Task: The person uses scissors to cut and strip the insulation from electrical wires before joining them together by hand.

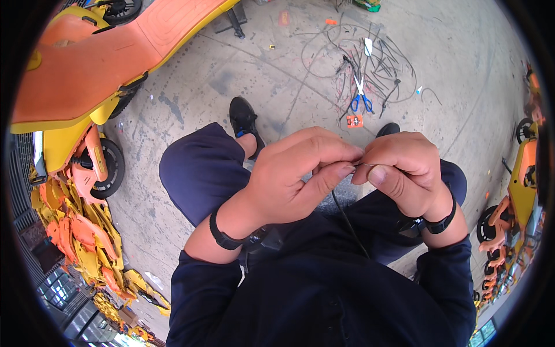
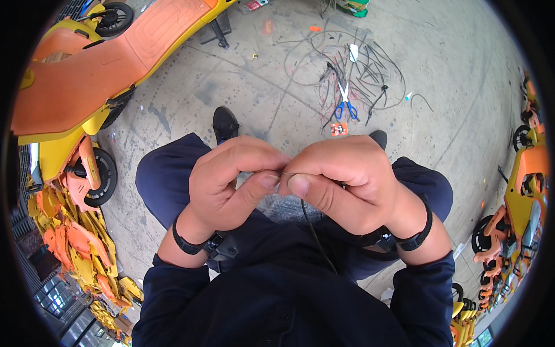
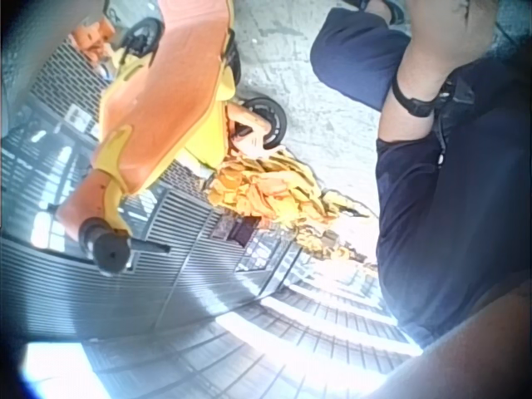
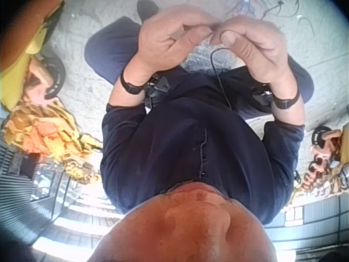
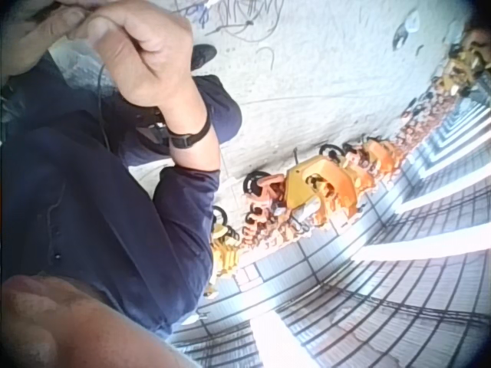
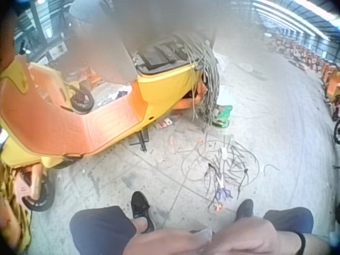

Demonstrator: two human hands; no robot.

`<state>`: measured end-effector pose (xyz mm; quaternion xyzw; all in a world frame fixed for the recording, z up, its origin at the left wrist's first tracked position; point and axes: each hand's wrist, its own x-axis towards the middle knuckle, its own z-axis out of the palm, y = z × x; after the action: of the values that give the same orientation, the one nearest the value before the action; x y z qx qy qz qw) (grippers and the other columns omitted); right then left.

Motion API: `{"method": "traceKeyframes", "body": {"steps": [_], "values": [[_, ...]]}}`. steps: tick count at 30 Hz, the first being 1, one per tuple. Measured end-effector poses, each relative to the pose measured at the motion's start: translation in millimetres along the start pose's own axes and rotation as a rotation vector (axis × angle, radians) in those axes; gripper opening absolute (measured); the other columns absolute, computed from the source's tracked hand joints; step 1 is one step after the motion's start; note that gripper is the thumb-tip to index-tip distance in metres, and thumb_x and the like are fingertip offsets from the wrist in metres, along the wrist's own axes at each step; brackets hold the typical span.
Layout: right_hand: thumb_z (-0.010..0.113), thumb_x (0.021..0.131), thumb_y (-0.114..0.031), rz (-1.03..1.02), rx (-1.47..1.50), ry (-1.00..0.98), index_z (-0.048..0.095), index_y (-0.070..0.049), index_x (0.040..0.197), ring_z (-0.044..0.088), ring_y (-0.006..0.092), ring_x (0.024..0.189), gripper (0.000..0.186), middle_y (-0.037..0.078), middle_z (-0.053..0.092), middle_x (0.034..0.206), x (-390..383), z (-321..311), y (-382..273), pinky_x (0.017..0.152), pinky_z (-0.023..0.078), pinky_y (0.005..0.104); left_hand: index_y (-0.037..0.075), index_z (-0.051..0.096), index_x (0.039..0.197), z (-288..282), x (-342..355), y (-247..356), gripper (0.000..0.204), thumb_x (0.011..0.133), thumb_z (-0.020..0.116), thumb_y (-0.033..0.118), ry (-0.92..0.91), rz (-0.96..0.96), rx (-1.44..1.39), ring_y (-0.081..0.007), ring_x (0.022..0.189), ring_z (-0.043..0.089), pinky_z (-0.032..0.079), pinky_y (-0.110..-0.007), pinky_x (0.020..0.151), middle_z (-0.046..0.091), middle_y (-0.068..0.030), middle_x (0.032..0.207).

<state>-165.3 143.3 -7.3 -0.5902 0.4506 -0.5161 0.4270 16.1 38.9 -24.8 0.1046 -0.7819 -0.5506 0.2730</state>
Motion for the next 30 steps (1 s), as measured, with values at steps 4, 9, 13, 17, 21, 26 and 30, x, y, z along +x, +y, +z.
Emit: {"method": "traceKeyframes", "body": {"steps": [4, 9, 13, 17, 21, 26, 30], "values": [[0.057, 0.089, -0.005, -0.017, -0.091, -0.063, 0.064, 0.001, 0.084, 0.062, 0.0171, 0.062, 0.011, 0.007, 0.066, 0.077, 1.5, -5.6, -1.2, 0.057, 0.048, 0.0269, 0.001, 0.065, 0.097, -1.0, 2.6, 0.5, 0.014, 0.082, 0.064, 0.002, 0.015, 0.08, 0.031, -0.02, 0.074, 0.062, 0.048, -0.027, 0.063, 0.066, -0.0112, 0.087], [0.055, 0.09, -0.005, 0.274, 0.321, -0.105, 0.064, 0.002, 0.089, 0.062, 0.013, 0.067, 0.012, 0.007, 0.067, 0.085, -0.2, -5.6, -4.9, 0.055, 0.047, 0.0274, 0.003, 0.065, 0.096, -3.9, 0.1, -1.4, 0.017, 0.08, 0.064, 0.0, 0.081, 0.216, 0.265, -0.0206, 0.07, 0.061, 0.048, -0.027, 0.059, 0.064, -0.0109, 0.087], [0.052, 0.091, -0.003, 0.534, 0.599, -0.095, 0.064, 0.003, 0.093, 0.06, 0.0101, 0.072, 0.013, 0.006, 0.067, 0.09, 2.1, -4.2, -14.6, 0.06, 0.047, 0.024, 0.004, 0.064, 0.099, -5.3, -2.5, -1.3, 0.02, 0.08, 0.064, -0.001, 0.097, 0.287, 0.34, -0.0212, 0.069, 0.06, 0.048, -0.028, 0.058, 0.064, -0.011, 0.089], [0.052, 0.089, 0.001, 0.272, 0.456, -0.109, 0.064, 0.003, 0.093, 0.058, 0.009, 0.07, 0.012, 0.005, 0.067, 0.089, -1.5, 2.9, 1.1, 0.059, 0.046, 0.0216, 0.004, 0.062, 0.099, -4.1, -3.0, -2.1, 0.019, 0.081, 0.064, 0.001, 0.11, 0.315, 0.369, -0.0218, 0.071, 0.061, 0.048, -0.028, 0.06, 0.064, -0.0117, 0.091], [0.055, 0.085, 0.003, 0.166, 0.255, -0.017, 0.065, 0.002, 0.091, 0.057, 0.0094, 0.064, 0.012, 0.005, 0.068, 0.085, -3.2, 7.1, 3.8, 0.054, 0.045, 0.0232, 0.004, 0.067, 0.094, 2.3, 6.2, -2.9, 0.024, 0.07, 0.072, 0.004, 0.282, 0.269, 0.288, -0.0216, 0.068, 0.063, 0.047, -0.027, 0.054, 0.065, -0.0073, 0.087], [0.057, 0.075, 0.007, -0.002, -0.263, 0.078, 0.063, 0.001, 0.086, 0.055, 0.0186, 0.054, 0.014, 0.007, 0.062, 0.07, 0.6, 9.5, 1.0, 0.05, 0.044, 0.027, 0.003, 0.067, 0.093, 4.3, 0.2, -3.3, 0.025, 0.07, 0.075, 0.008, 0.182, 0.238, 0.351, -0.0211, 0.07, 0.064, 0.048, -0.028, 0.057, 0.066, -0.0071, 0.087], [0.058, 0.072, 0.008, -0.082, -0.409, 0.106, 0.062, 0.0, 0.085, 0.055, 0.0216, 0.052, 0.016, 0.008, 0.058, 0.067, 0.6, 11.7, 4.2, 0.048, 0.044, 0.0282, 0.003, 0.065, 0.098, 2.0, 1.7, -7.1, 0.023, 0.075, 0.072, 0.004, 0.138, 0.301, 0.458, -0.0216, 0.068, 0.064, 0.05, -0.029, 0.06, 0.067, -0.0103, 0.088]]}}
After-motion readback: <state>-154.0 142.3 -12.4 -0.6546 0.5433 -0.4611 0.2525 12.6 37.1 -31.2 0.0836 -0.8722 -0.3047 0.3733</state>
